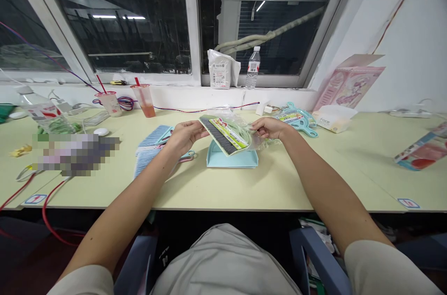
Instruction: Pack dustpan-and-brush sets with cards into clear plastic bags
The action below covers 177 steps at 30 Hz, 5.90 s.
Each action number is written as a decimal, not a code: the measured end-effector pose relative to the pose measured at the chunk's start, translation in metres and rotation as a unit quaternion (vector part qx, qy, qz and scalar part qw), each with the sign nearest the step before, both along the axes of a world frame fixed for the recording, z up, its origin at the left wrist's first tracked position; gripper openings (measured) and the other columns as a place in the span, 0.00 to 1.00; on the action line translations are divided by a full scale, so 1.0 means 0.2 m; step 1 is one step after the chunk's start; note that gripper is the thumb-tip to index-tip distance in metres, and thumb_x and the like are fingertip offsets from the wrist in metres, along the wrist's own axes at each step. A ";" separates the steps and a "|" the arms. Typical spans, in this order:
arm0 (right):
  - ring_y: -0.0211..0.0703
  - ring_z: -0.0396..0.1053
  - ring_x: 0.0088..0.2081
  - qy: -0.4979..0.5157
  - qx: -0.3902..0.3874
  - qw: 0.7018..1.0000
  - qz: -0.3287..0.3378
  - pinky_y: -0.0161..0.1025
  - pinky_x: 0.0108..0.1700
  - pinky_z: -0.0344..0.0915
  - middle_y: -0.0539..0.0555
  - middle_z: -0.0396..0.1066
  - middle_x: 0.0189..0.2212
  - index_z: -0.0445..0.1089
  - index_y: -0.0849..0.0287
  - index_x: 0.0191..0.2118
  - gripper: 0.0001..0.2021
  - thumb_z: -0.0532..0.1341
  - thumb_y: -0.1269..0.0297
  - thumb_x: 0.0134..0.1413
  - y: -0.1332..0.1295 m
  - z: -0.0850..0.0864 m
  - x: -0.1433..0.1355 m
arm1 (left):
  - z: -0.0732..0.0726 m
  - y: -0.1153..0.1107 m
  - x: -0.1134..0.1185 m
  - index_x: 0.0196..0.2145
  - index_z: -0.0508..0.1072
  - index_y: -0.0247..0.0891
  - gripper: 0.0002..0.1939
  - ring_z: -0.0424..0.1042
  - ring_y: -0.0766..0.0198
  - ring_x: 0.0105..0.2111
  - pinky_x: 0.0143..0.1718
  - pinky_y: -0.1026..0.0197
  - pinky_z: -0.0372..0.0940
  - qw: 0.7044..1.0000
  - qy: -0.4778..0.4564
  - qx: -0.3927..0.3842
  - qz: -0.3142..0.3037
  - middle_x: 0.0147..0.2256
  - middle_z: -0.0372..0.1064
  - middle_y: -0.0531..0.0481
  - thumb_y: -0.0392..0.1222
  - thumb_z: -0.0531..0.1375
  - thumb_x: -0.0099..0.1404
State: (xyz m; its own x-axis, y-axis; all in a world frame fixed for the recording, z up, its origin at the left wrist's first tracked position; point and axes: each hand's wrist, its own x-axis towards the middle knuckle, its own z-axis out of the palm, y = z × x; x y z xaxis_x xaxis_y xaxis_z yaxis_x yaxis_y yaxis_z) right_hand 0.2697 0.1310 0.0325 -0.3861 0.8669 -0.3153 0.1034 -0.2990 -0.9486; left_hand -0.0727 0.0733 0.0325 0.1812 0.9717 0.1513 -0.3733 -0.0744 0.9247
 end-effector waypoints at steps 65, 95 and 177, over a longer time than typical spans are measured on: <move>0.28 0.48 0.19 0.009 0.055 0.998 -0.041 0.28 0.17 0.43 0.49 0.59 0.19 0.59 0.59 0.26 0.15 0.69 0.77 0.43 -0.02 0.06 0.02 | 0.07 -0.07 -0.01 0.36 0.64 0.39 0.18 0.80 0.55 0.31 0.33 0.49 0.77 0.987 0.128 -0.009 0.100 0.35 0.76 0.43 0.38 0.70 0.55; 0.31 0.50 0.20 0.040 0.047 0.994 -0.095 0.29 0.17 0.42 0.49 0.58 0.19 0.58 0.58 0.25 0.15 0.67 0.77 0.44 -0.16 0.09 0.05 | 0.07 -0.03 -0.07 0.39 0.71 0.34 0.22 0.77 0.57 0.29 0.30 0.52 0.76 0.989 0.088 -0.062 0.101 0.35 0.73 0.40 0.53 0.71 0.58; 0.44 0.72 0.24 0.132 0.150 0.943 -0.267 0.40 0.28 0.72 0.54 0.74 0.21 0.76 0.64 0.30 0.12 0.63 0.78 0.33 -0.29 -0.09 -0.25 | -0.19 0.05 -0.08 0.49 0.82 0.47 0.24 0.73 0.68 0.30 0.32 0.65 0.66 0.672 0.482 0.546 0.139 0.38 0.77 0.48 0.28 0.52 0.68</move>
State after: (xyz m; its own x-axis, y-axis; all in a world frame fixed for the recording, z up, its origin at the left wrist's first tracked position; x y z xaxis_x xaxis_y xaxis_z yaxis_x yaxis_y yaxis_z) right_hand 0.2201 0.0727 0.0140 0.0990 0.9949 0.0212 -0.2379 0.0443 -0.9703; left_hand -0.0894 0.0838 -0.0056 0.5400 0.3942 0.7436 0.5279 -0.8468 0.0656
